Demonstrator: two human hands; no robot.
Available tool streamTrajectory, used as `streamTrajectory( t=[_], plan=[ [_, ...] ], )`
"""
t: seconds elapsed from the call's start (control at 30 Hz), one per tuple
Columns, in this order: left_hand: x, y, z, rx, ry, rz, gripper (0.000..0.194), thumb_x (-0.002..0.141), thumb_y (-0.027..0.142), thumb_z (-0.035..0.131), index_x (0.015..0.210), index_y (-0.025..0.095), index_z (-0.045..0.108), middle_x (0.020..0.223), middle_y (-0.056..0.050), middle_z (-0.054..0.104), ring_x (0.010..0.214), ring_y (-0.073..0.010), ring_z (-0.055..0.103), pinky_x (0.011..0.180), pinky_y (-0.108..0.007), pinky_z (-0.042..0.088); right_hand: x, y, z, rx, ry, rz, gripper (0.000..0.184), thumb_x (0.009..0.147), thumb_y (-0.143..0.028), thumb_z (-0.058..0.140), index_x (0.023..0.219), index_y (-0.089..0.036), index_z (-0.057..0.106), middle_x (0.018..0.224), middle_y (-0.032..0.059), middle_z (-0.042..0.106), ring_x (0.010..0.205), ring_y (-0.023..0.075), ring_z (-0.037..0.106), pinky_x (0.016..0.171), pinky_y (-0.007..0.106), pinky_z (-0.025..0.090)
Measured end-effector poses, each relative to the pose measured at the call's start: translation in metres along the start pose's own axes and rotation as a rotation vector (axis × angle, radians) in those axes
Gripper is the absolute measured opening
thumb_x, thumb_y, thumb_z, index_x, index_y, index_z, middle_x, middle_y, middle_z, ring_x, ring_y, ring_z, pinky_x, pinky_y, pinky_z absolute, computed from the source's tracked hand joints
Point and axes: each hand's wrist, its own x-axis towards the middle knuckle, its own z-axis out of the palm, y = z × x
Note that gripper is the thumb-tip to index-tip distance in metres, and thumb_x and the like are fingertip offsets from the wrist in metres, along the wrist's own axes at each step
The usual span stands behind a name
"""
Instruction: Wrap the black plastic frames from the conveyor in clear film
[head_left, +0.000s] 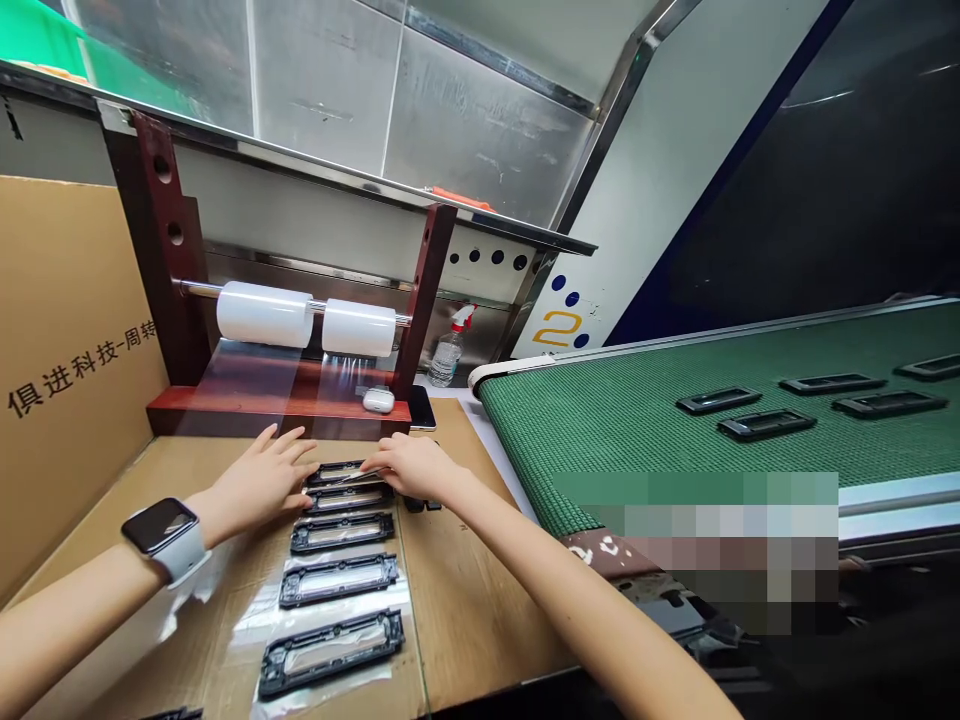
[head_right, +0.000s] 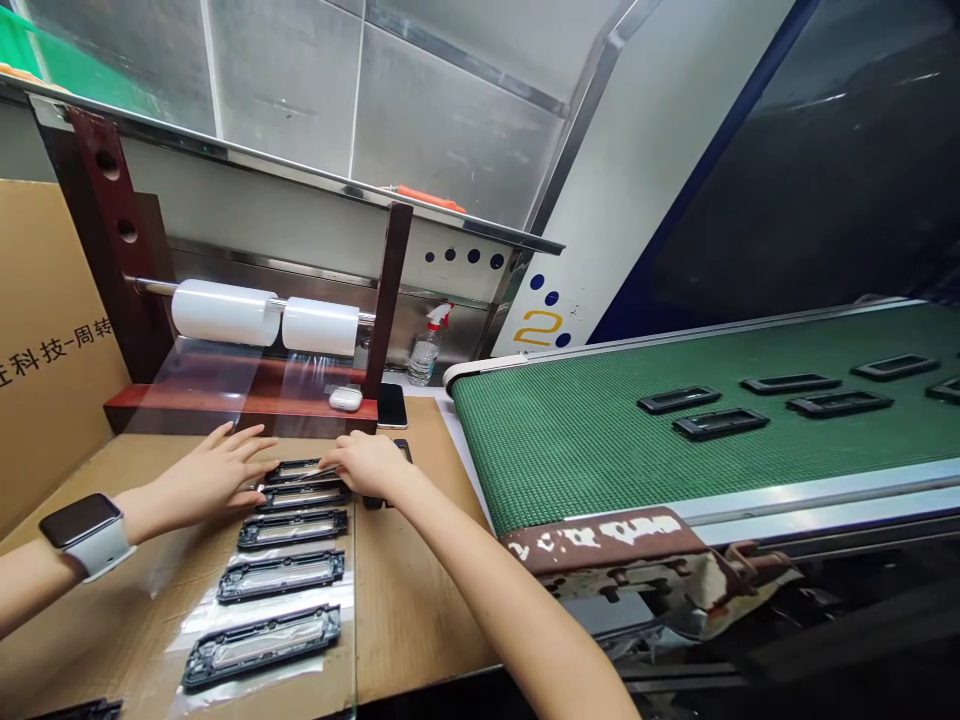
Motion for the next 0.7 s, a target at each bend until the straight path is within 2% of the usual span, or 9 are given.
streamTrajectory(
  t=[0.3, 0.57, 0.7],
  plan=[
    [0.001, -0.003, 0.005, -0.015, 0.038, 0.003, 0.039, 0.088, 0.039, 0.065, 0.123, 0.021, 0.065, 0.148, -0.011, 0.052, 0.144, -0.0338, 0.035, 0.117, -0.065, 0.021, -0.017, 0.020, -0.004, -0.030, -0.026, 0.035, 0.031, 0.096, -0.018, 0.053, 0.120, -0.029, 0.069, 0.107, 0.0048, 0.068, 0.107, 0.0202, 0.062, 0.083, 0.029, 0.050],
    [0.001, -0.003, 0.006, -0.013, 0.052, 0.011, 0.040, 0.088, 0.040, 0.066, 0.123, 0.021, 0.065, 0.147, -0.012, 0.053, 0.143, -0.0335, 0.036, 0.116, -0.064, 0.024, -0.030, 0.029, -0.009, -0.034, -0.053, 0.082, 0.030, 0.094, -0.018, 0.055, 0.117, -0.029, 0.070, 0.113, 0.0045, 0.068, 0.111, 0.0209, 0.061, 0.083, 0.029, 0.051],
    [0.000, -0.002, 0.005, -0.010, 0.057, 0.012, 0.040, 0.088, 0.040, 0.067, 0.122, 0.020, 0.065, 0.147, -0.012, 0.053, 0.143, -0.0335, 0.036, 0.116, -0.065, 0.024, -0.037, 0.035, -0.012, -0.026, -0.050, 0.126, 0.029, 0.092, -0.015, 0.057, 0.113, -0.028, 0.072, 0.109, 0.0045, 0.070, 0.109, 0.0221, 0.062, 0.083, 0.030, 0.051]
  ],
)
